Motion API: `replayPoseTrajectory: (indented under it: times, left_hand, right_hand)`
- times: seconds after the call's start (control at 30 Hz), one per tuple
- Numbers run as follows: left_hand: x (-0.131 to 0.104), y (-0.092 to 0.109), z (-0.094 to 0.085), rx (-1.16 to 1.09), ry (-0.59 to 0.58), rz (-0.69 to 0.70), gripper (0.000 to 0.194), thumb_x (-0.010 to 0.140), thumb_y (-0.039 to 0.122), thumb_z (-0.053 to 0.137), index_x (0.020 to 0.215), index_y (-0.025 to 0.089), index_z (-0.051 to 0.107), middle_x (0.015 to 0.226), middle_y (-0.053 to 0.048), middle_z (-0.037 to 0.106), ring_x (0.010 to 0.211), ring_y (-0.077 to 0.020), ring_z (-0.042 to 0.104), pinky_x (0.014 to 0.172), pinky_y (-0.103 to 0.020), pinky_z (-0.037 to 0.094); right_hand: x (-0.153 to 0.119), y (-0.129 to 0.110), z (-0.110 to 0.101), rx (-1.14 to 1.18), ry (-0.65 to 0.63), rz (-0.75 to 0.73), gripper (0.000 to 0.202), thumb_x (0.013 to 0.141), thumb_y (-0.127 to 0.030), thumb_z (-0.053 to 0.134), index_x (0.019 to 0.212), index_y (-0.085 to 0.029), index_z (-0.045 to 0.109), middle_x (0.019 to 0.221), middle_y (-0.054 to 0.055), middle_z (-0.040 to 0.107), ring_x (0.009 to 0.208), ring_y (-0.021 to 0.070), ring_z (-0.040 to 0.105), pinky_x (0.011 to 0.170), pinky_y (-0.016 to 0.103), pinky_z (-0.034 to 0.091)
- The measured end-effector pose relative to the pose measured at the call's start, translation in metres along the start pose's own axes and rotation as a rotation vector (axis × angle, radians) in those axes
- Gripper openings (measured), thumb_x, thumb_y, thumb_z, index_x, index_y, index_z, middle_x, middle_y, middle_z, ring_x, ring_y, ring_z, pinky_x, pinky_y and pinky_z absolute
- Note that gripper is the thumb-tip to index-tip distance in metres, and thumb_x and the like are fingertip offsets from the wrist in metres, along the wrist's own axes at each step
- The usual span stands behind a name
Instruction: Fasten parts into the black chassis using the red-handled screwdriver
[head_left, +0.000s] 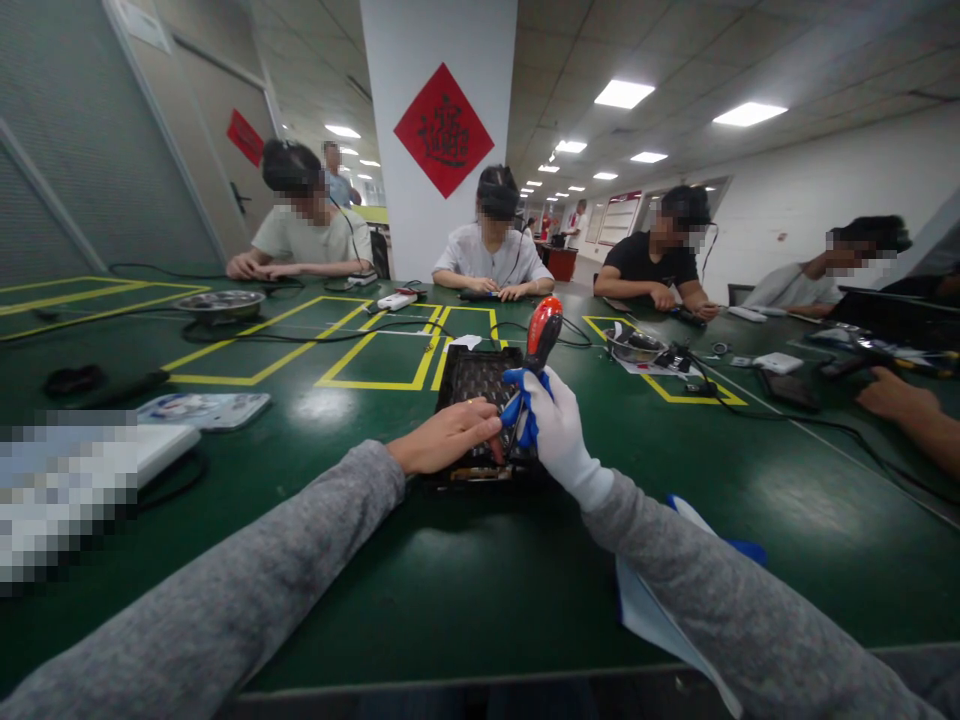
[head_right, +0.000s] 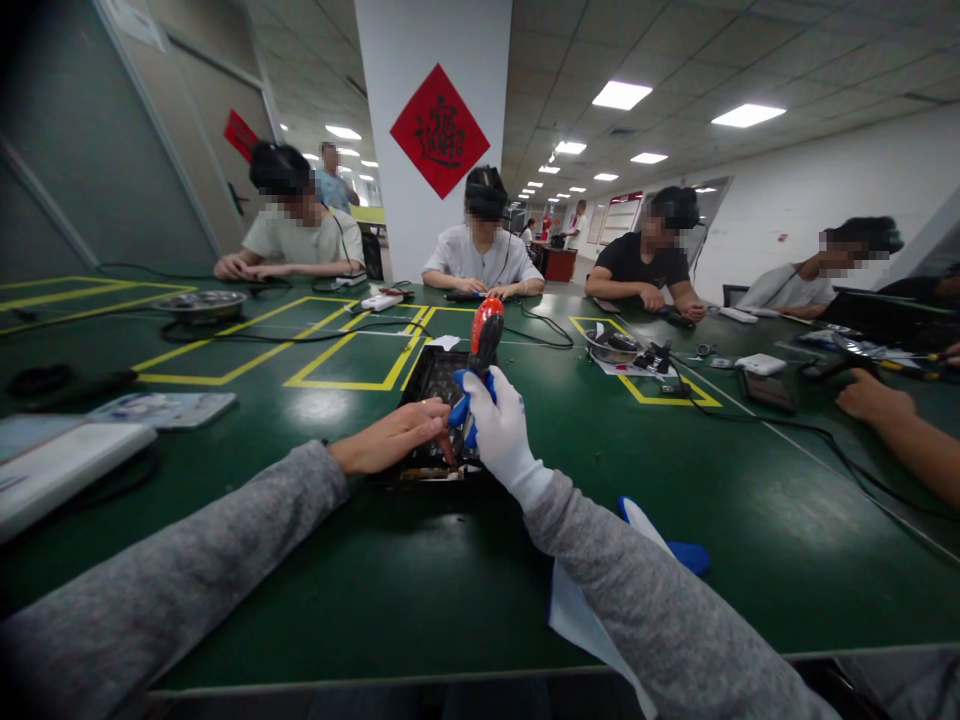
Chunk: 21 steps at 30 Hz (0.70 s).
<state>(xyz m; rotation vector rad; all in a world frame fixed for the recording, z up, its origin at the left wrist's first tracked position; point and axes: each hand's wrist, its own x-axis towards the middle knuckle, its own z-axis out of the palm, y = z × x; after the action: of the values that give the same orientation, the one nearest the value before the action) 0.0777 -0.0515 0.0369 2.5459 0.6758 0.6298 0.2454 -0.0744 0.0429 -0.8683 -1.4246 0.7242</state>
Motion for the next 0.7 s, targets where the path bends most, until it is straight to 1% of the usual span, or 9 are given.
replayPoseTrajectory:
  times: [0.1,0.17,0.23,0.3,0.4,0.47,0.53,0.63,0.7]
  left_hand:
    - [0.000,0.001,-0.001,-0.017,0.010,0.006,0.061,0.093,0.045,0.019,0.080,0.018,0.072,0.087,-0.004,0.055,0.084,-0.0146,0.047,0.094,-0.030,0.032]
    - [0.001,0.002,-0.001,-0.055,0.049,-0.011,0.058,0.093,0.046,0.022,0.080,0.017,0.071,0.084,-0.004,0.055,0.082,-0.0143,0.048,0.088,-0.028,0.035]
    - [0.003,0.003,-0.001,-0.116,0.103,-0.065,0.049,0.089,0.048,0.033,0.081,0.015,0.068,0.078,-0.002,0.055,0.076,-0.0131,0.049,0.077,-0.025,0.039]
    - [0.006,0.005,-0.001,-0.172,0.124,-0.142,0.041,0.079,0.051,0.053,0.081,0.013,0.064,0.068,0.001,0.054,0.064,-0.0110,0.048,0.063,-0.022,0.039]
    - [0.010,0.007,0.001,-0.242,0.086,-0.182,0.038,0.067,0.048,0.067,0.077,0.011,0.064,0.065,0.001,0.057,0.060,-0.0101,0.049,0.059,-0.021,0.039]
    - [0.012,0.007,0.003,-0.258,0.100,-0.183,0.036,0.065,0.046,0.069,0.075,0.011,0.064,0.067,0.000,0.059,0.061,-0.0105,0.051,0.059,-0.021,0.040]
    - [0.012,0.006,0.004,-0.250,0.144,-0.187,0.035,0.067,0.046,0.067,0.071,0.011,0.063,0.066,0.000,0.059,0.062,-0.0104,0.051,0.059,-0.021,0.039]
    - [0.009,0.004,0.006,-0.232,0.209,-0.192,0.039,0.073,0.049,0.060,0.065,0.011,0.059,0.060,0.002,0.053,0.057,-0.0086,0.046,0.055,-0.020,0.035]
    - [0.008,0.003,0.007,-0.237,0.221,-0.184,0.041,0.075,0.050,0.057,0.063,0.012,0.056,0.057,0.003,0.048,0.055,-0.0075,0.042,0.053,-0.020,0.033]
  right_hand:
    - [0.000,0.000,0.000,0.012,0.019,0.012,0.034,0.083,-0.050,0.046,0.081,-0.018,0.055,0.056,-0.005,0.046,0.050,0.0080,0.042,0.050,0.021,0.036]
    - [0.000,-0.001,-0.001,0.008,0.046,0.002,0.034,0.083,-0.050,0.046,0.080,-0.017,0.056,0.057,-0.004,0.048,0.051,0.0080,0.044,0.051,0.020,0.037]
    - [0.000,-0.001,-0.001,0.018,0.061,0.004,0.035,0.083,-0.050,0.046,0.082,-0.017,0.057,0.057,-0.004,0.050,0.050,0.0080,0.045,0.051,0.020,0.038]
    - [-0.001,-0.001,0.000,0.048,0.054,0.025,0.037,0.083,-0.052,0.045,0.088,-0.017,0.058,0.055,-0.004,0.051,0.047,0.0079,0.044,0.048,0.020,0.037]
    - [-0.001,-0.002,0.001,0.086,0.040,0.053,0.041,0.082,-0.054,0.044,0.095,-0.018,0.057,0.053,-0.005,0.052,0.042,0.0076,0.043,0.044,0.020,0.036]
    - [-0.002,-0.003,0.001,0.095,0.038,0.055,0.043,0.081,-0.056,0.044,0.096,-0.018,0.057,0.053,-0.005,0.053,0.041,0.0074,0.044,0.043,0.020,0.036]
    - [-0.002,-0.004,0.002,0.100,0.031,0.054,0.045,0.079,-0.058,0.044,0.095,-0.018,0.057,0.053,-0.005,0.053,0.041,0.0072,0.043,0.043,0.020,0.035]
    - [-0.002,-0.004,0.002,0.104,0.002,0.051,0.045,0.079,-0.059,0.046,0.093,-0.018,0.056,0.052,-0.005,0.054,0.041,0.0068,0.043,0.043,0.020,0.036]
    - [-0.002,-0.003,0.003,0.104,-0.019,0.053,0.045,0.078,-0.059,0.046,0.093,-0.018,0.056,0.053,-0.005,0.053,0.041,0.0066,0.042,0.043,0.020,0.036]
